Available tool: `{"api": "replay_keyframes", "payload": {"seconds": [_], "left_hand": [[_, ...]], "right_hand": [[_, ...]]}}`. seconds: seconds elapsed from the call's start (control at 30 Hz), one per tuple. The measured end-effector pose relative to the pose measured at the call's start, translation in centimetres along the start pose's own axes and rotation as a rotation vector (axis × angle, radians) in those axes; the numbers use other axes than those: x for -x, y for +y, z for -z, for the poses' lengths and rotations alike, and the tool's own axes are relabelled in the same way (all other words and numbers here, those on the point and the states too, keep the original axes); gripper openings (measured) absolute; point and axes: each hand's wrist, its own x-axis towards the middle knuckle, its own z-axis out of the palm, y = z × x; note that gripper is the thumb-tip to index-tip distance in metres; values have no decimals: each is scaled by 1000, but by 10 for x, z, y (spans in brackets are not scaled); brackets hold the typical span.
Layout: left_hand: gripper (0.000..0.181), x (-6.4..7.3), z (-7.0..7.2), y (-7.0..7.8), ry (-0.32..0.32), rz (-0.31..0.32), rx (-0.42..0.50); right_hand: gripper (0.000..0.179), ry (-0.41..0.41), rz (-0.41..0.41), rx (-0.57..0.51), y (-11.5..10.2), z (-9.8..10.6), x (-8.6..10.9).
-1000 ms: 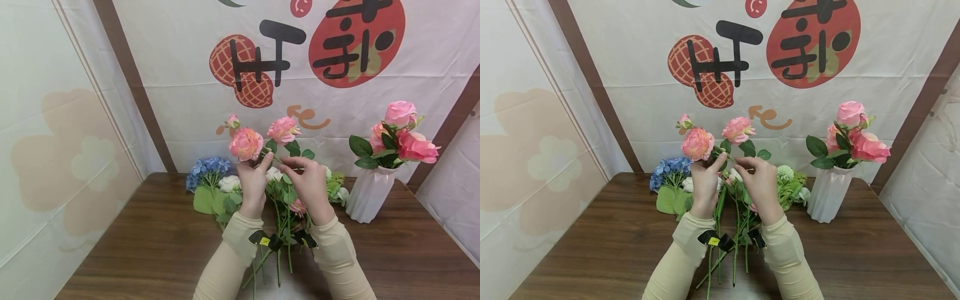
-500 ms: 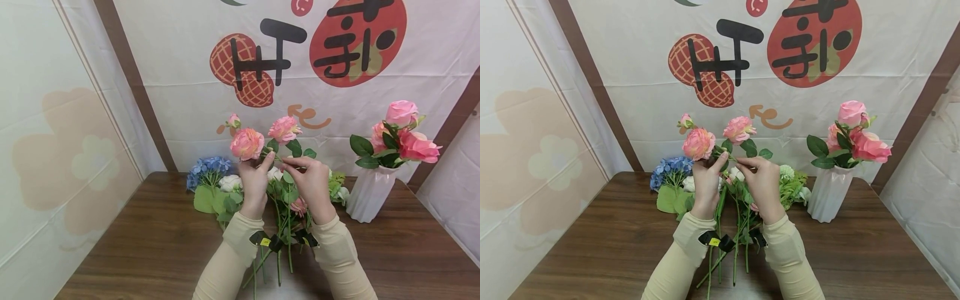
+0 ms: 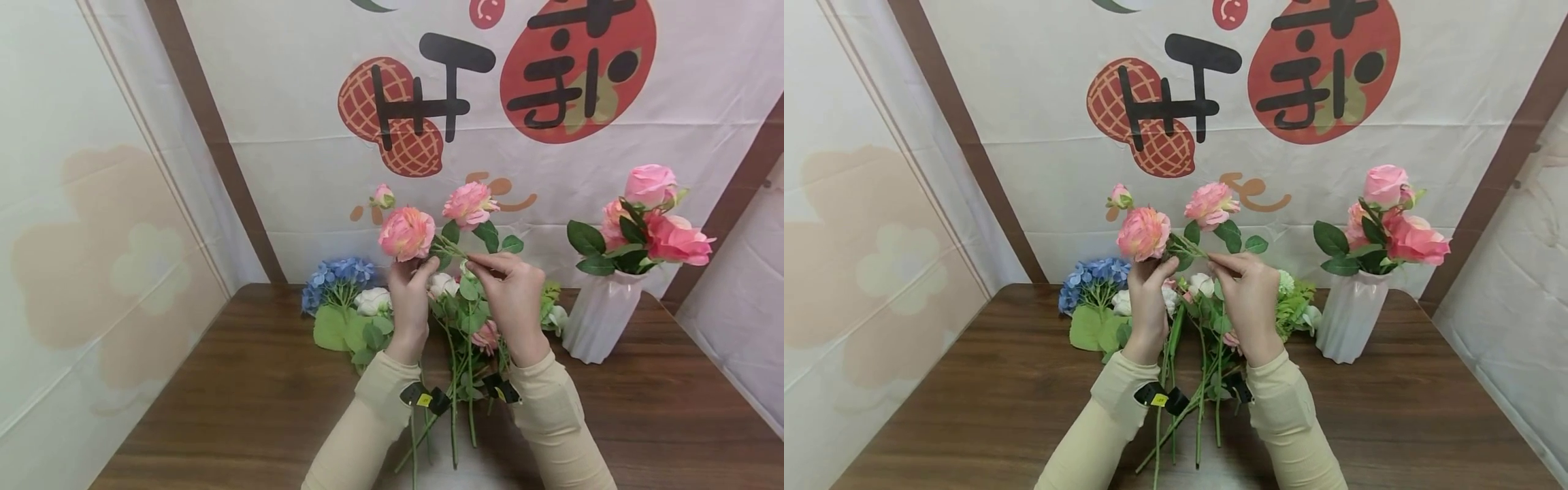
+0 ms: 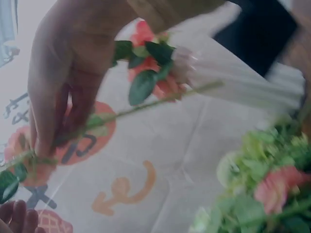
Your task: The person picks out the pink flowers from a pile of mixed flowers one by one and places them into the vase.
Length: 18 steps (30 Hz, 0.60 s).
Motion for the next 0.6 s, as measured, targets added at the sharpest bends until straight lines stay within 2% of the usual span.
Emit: {"api": "replay_keyframes", "payload": {"seconds": [0.1, 0.2, 0.33, 0.47, 0.6], "left_hand": [[23, 1, 9, -2, -23, -25, -38], [20, 0, 20, -7, -27, -37, -158], [20, 0, 36, -14, -36, 5, -316], [23, 1, 48, -15, -55, 46, -362], [23, 5, 50, -1, -71, 58, -386]], "right_hand": [[12, 27, 13, -16, 1, 2, 0], [13, 37, 29, -17, 1, 3, -1], [13, 49, 54, -3, 3, 4, -4], [13, 71, 97, 21, 4, 5, -9], [12, 105, 141, 25, 5, 8, -14]]}}
